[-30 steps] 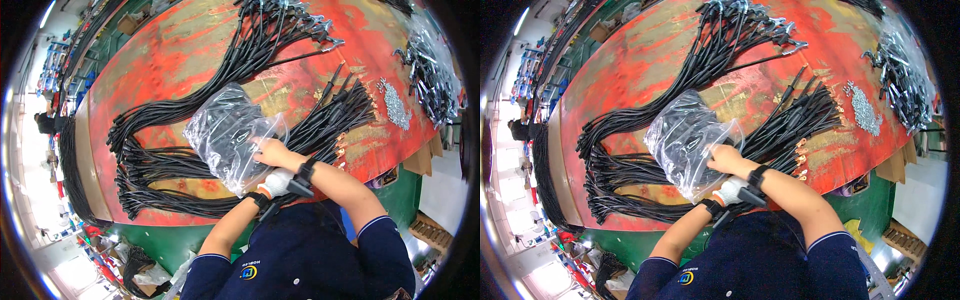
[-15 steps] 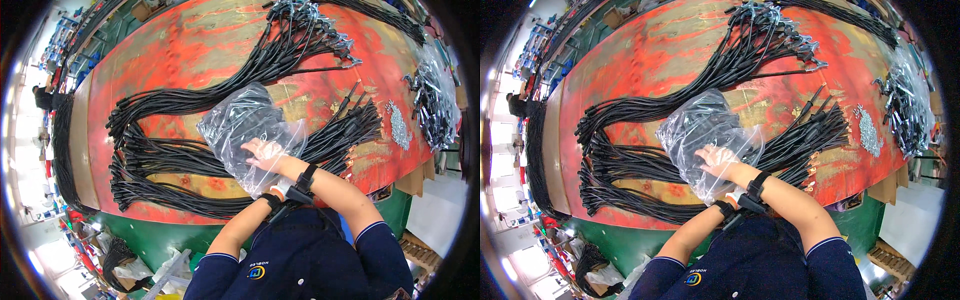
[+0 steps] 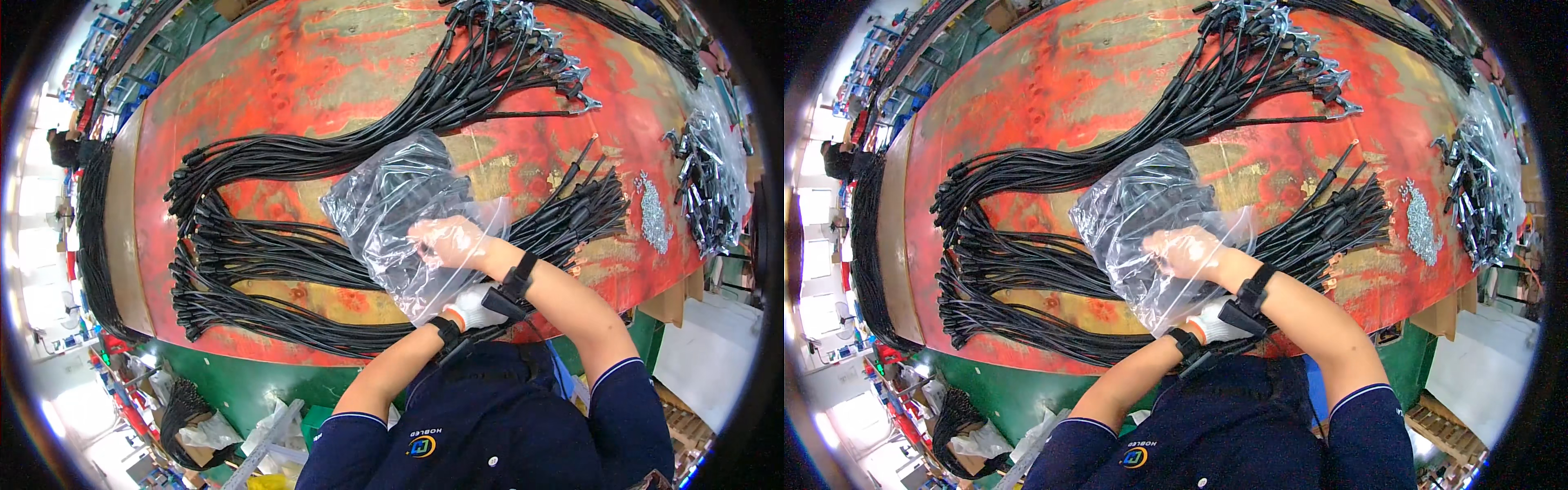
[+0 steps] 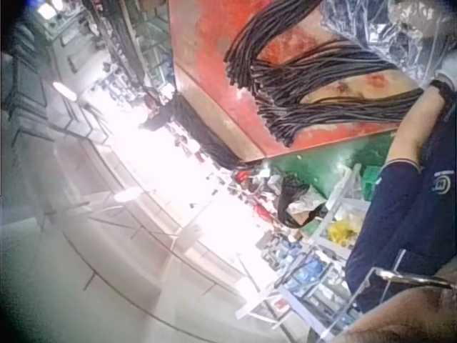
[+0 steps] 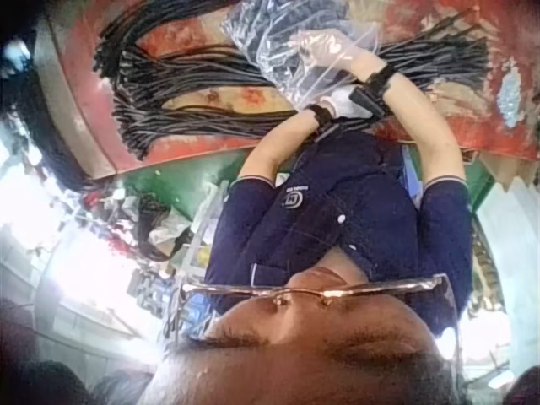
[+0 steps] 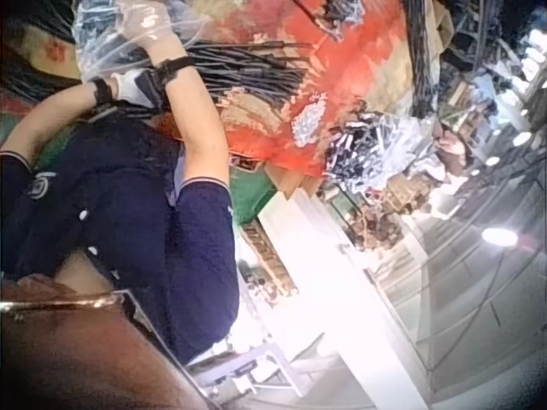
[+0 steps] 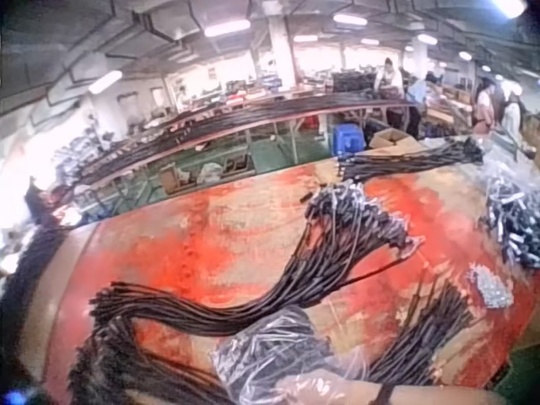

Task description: Installing protective rubber covers onto the terminal ends of thick electrical cables.

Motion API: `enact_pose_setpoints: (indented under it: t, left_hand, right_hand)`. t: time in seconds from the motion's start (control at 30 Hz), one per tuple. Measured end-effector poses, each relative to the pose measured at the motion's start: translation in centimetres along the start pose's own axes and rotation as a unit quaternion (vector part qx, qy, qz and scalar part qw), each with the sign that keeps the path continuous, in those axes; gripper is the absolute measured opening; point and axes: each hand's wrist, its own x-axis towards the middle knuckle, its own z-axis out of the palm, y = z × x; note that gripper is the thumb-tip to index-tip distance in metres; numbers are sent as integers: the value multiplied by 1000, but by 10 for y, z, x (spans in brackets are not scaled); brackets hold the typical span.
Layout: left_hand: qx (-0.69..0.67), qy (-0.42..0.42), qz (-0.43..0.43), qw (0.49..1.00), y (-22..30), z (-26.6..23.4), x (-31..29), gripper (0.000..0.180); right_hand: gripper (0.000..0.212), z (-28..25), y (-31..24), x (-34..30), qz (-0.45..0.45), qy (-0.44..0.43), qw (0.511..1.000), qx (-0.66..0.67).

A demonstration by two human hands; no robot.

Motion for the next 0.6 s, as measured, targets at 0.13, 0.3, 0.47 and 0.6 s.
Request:
enact_pose_setpoints:
  t: [0.13, 0.3, 0.47, 0.6]
  left_hand:
    - [61, -77, -76, 992, -1, -4, -4, 35]
    - [84, -112, -88, 986, 5, -7, -8, 45]
    - [197, -158, -58, 966, 35, -27, 6, 50]
    - [179, 56, -72, 980, 43, -8, 10, 41]
  right_hand:
    - [26, 12, -11, 11, -128, -105, 980, -107]
    - [21, 16, -23, 19, -77, -115, 988, -66]
    - [44, -8, -14, 16, 80, -6, 959, 272]
    - [35, -64, -5, 66, 132, -124, 967, 180]
